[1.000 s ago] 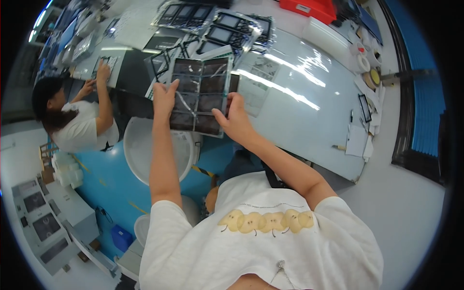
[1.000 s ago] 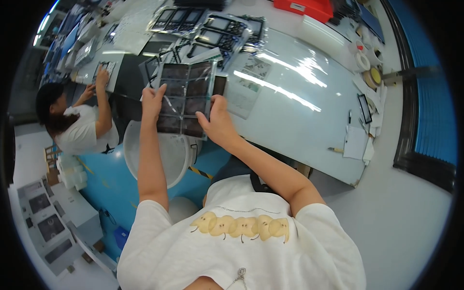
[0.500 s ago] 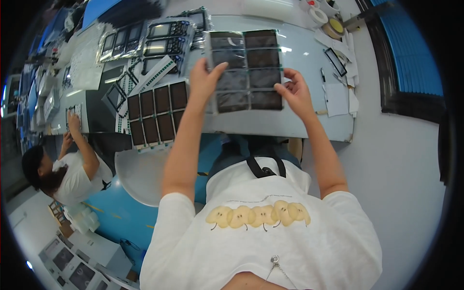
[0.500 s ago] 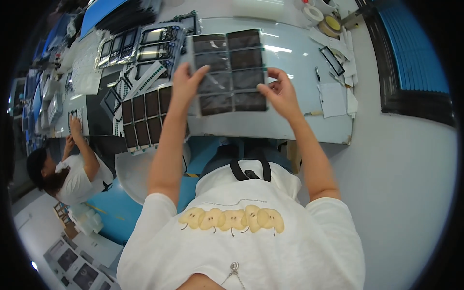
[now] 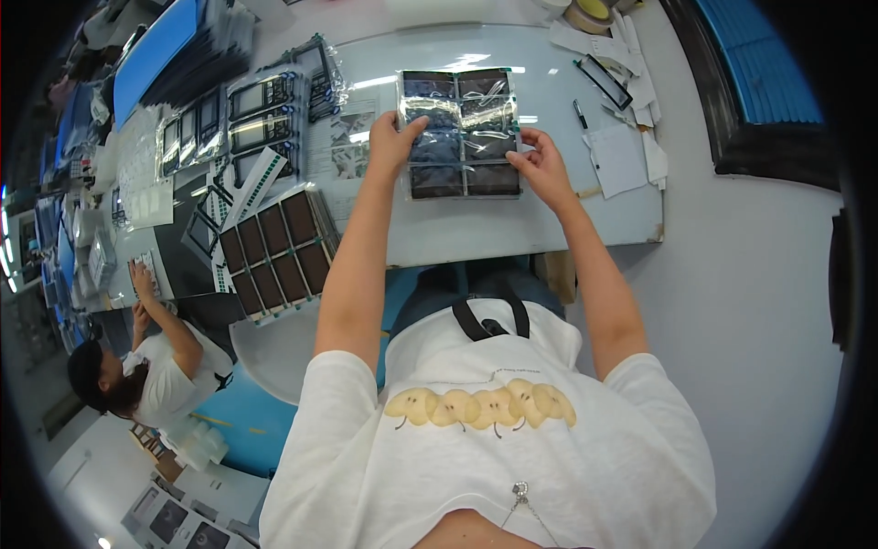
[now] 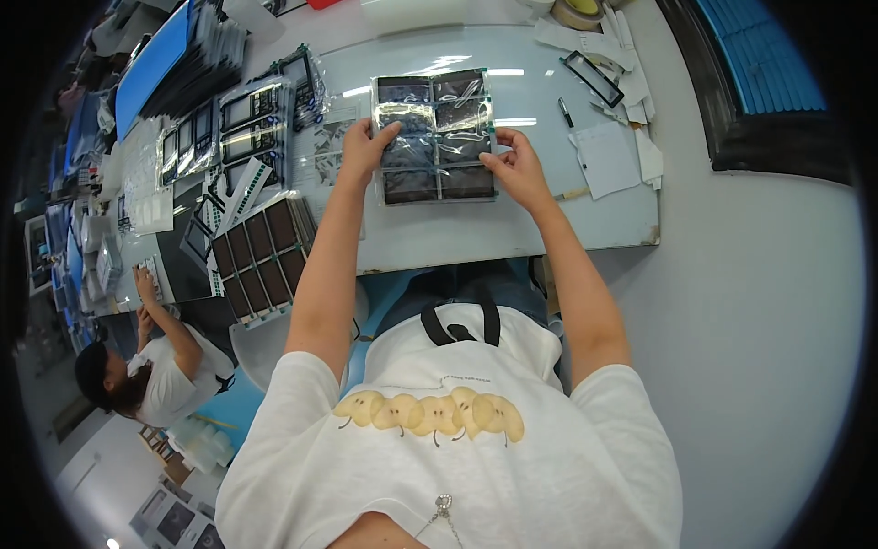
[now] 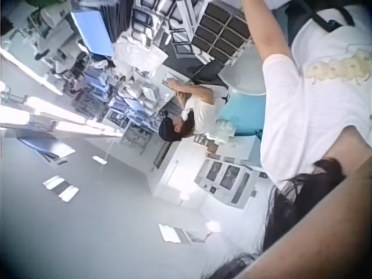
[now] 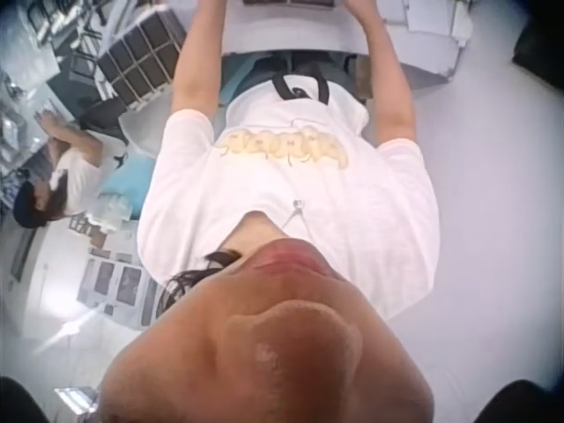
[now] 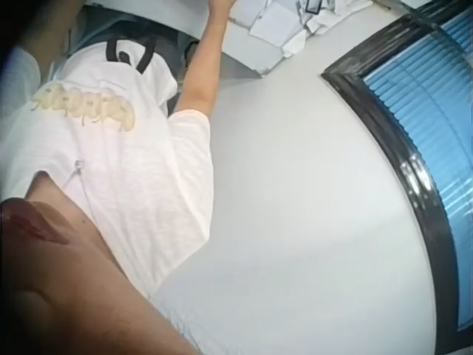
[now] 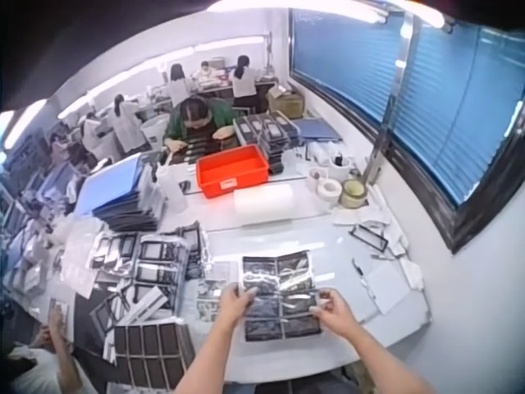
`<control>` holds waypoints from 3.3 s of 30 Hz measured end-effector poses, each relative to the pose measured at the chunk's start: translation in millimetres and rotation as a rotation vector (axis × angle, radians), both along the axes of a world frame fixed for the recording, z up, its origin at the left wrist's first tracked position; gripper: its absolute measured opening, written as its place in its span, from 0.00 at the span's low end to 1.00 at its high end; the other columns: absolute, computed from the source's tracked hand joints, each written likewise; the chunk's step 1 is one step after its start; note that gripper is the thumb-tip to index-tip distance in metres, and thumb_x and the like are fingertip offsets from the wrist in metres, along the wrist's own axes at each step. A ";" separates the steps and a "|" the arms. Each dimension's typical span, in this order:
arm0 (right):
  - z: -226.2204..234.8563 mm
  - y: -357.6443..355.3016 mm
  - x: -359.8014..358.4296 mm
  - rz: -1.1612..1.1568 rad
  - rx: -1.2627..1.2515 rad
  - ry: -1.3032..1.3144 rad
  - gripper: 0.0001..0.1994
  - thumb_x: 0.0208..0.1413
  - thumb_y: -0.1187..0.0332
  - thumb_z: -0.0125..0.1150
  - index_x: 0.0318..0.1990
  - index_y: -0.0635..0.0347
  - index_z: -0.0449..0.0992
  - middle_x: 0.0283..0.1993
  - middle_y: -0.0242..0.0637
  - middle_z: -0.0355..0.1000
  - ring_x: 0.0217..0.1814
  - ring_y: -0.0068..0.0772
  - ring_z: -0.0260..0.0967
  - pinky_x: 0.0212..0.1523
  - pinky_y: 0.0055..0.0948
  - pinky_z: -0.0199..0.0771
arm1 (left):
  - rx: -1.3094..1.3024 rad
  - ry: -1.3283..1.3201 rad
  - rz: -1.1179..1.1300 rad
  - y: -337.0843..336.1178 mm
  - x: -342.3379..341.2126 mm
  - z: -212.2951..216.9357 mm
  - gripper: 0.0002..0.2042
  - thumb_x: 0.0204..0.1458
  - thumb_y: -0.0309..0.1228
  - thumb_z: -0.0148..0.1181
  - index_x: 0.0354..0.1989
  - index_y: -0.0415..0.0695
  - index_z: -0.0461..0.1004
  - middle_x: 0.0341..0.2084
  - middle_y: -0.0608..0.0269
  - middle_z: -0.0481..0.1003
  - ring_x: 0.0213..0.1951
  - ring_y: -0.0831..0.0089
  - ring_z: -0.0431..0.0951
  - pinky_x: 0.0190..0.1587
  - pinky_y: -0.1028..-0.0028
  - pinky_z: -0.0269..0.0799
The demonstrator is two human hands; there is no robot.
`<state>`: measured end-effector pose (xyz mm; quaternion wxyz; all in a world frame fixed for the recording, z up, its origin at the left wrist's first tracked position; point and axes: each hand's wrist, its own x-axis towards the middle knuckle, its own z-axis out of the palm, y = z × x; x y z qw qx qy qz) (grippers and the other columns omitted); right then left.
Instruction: Packaging electronic components into grid trays and protective bags followed by labeling.
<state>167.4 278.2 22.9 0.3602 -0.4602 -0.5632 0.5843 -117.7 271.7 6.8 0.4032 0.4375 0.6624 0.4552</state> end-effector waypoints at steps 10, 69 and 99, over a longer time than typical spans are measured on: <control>-14.1 2.6 1.6 0.051 0.056 -0.282 0.23 0.53 0.70 0.63 0.55 0.64 0.64 0.51 0.40 0.66 0.37 0.22 0.69 0.40 0.21 0.69 | -0.160 0.694 0.087 -19.1 21.5 10.1 0.26 0.41 0.45 0.69 0.39 0.34 0.74 0.28 0.48 0.76 0.33 0.49 0.75 0.38 0.61 0.71; -7.6 46.3 -20.7 0.067 0.278 -0.527 0.14 0.45 0.64 0.69 0.34 0.62 0.72 0.28 0.35 0.68 0.29 0.30 0.65 0.31 0.29 0.67 | -0.058 0.147 0.110 -29.8 7.1 -10.6 0.10 0.43 0.29 0.69 0.32 0.41 0.75 0.22 0.66 0.73 0.25 0.77 0.71 0.29 0.77 0.68; 85.8 294.6 -107.9 0.210 -0.542 0.413 0.18 0.55 0.60 0.60 0.48 0.64 0.72 0.46 0.40 0.73 0.47 0.34 0.71 0.49 0.32 0.71 | 0.160 0.980 -0.370 -1.4 47.8 19.8 0.33 0.49 0.54 0.54 0.65 0.63 0.58 0.68 0.61 0.49 0.68 0.48 0.43 0.65 0.43 0.37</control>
